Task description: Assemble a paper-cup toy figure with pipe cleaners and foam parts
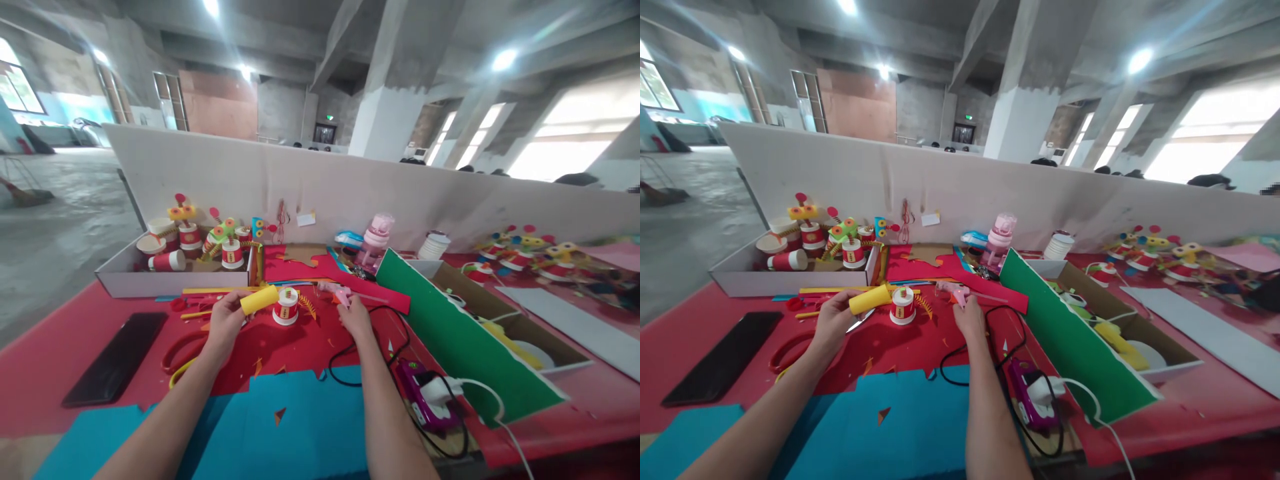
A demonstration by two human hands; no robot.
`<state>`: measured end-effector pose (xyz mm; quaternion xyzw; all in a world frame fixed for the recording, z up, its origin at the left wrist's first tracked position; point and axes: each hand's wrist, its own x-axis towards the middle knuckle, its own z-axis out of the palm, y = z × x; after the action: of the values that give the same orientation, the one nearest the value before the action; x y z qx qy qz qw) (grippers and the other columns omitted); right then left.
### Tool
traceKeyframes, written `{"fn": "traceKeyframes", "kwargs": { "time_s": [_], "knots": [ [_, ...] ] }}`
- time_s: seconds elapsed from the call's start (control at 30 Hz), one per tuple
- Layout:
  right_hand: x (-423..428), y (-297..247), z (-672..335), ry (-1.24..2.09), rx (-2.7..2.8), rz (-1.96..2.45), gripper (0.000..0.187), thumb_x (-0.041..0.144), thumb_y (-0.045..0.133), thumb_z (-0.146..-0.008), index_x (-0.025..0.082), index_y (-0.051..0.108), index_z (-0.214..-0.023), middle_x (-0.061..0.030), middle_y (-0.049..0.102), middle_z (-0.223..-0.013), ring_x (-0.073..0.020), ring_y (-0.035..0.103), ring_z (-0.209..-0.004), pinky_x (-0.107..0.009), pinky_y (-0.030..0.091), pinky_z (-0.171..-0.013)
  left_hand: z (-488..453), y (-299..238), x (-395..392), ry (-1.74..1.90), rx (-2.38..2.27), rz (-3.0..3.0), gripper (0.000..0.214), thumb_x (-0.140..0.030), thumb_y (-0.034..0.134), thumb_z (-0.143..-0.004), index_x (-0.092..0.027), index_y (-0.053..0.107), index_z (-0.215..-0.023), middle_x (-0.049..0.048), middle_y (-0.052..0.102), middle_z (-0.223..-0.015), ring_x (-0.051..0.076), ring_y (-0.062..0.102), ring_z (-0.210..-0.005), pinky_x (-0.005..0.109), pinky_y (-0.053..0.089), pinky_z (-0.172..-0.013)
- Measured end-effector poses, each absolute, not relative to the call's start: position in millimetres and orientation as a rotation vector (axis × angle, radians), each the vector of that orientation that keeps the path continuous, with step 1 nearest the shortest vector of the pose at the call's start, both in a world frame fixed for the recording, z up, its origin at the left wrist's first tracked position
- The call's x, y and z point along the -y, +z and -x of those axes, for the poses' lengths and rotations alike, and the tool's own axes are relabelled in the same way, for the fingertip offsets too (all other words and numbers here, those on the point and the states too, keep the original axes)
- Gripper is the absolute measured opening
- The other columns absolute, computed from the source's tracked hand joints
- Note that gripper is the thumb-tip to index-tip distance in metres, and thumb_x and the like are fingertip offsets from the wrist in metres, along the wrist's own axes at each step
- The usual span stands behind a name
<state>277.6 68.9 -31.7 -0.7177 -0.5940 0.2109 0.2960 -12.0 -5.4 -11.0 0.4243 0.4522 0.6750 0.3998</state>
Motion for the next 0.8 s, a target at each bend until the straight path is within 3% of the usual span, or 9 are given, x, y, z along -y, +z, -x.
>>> {"fn": "traceKeyframes", "kwargs": {
  "time_s": [0.17,0.23,0.33,0.47,0.57,0.67,0.8],
  "knots": [
    [-64,-24,-269,0.949,1.194,1.350,0.032,0.032,0.060,-0.073,0.019,0.052,-0.101,0.0038,0.060,-0.063,-0.0154,0.060,-0.054,-0.029,0.052,-0.057,12,-12,5,1.697,-1.168,-1.086,0.023,-0.014,0.060,-0.056,-0.014,0.064,-0.079,-0.0046,0.059,-0.051,0.008,0.050,-0.045,0.019,0.037,-0.047],
    [-59,-19,-259,1.239,1.065,1.123,0.029,0.041,0.062,-0.074,0.019,0.054,-0.091,0.0043,0.056,-0.060,-0.0131,0.056,-0.048,-0.029,0.053,-0.054,12,-12,5,1.694,-1.175,-1.095,0.023,-0.014,0.060,-0.057,-0.014,0.064,-0.080,-0.0048,0.058,-0.050,0.008,0.049,-0.045,0.019,0.037,-0.047],
    [-51,-13,-247,1.471,0.990,0.948,0.039,0.055,0.064,-0.074,0.020,0.056,-0.089,0.0041,0.056,-0.061,-0.0111,0.053,-0.045,-0.029,0.053,-0.051,12,-12,5,1.698,-1.201,-1.083,0.022,-0.014,0.060,-0.058,-0.015,0.065,-0.079,-0.0051,0.057,-0.049,0.009,0.049,-0.045,0.019,0.037,-0.047],
    [-42,-5,-237,1.331,1.130,0.885,0.048,0.057,0.068,-0.073,0.019,0.056,-0.100,0.0066,0.055,-0.052,-0.0105,0.051,-0.043,-0.024,0.048,-0.049,15,-7,8,1.729,-1.146,-1.170,0.020,-0.015,0.066,-0.058,-0.015,0.067,-0.078,-0.0007,0.065,-0.063,0.012,0.056,-0.058,0.021,0.043,-0.056],
    [-39,1,-234,1.201,1.180,0.847,0.048,0.058,0.063,-0.077,0.018,0.056,-0.103,0.0024,0.064,-0.065,-0.0088,0.049,-0.044,-0.021,0.040,-0.044,14,-2,12,1.668,-1.063,-1.437,0.016,-0.016,0.071,-0.060,-0.015,0.070,-0.077,0.0056,0.070,-0.084,0.018,0.062,-0.080,0.026,0.049,-0.073],
    [-37,3,-235,1.144,1.217,0.818,0.048,0.057,0.058,-0.082,0.019,0.054,-0.110,-0.0002,0.067,-0.076,-0.0080,0.049,-0.045,-0.021,0.038,-0.044,7,0,17,1.550,-1.064,-1.512,0.014,-0.019,0.070,-0.064,-0.015,0.071,-0.077,0.0062,0.070,-0.080,0.018,0.063,-0.076,0.026,0.049,-0.069],
    [-33,4,-244,1.102,1.416,0.894,0.045,0.055,0.054,-0.086,0.017,0.054,-0.112,0.0039,0.059,-0.058,-0.0093,0.047,-0.044,-0.021,0.035,-0.044,-1,-4,18,1.471,-1.091,-1.450,0.014,-0.019,0.069,-0.061,-0.015,0.070,-0.075,0.0055,0.071,-0.076,0.017,0.063,-0.069,0.024,0.048,-0.063]
  ]
}}
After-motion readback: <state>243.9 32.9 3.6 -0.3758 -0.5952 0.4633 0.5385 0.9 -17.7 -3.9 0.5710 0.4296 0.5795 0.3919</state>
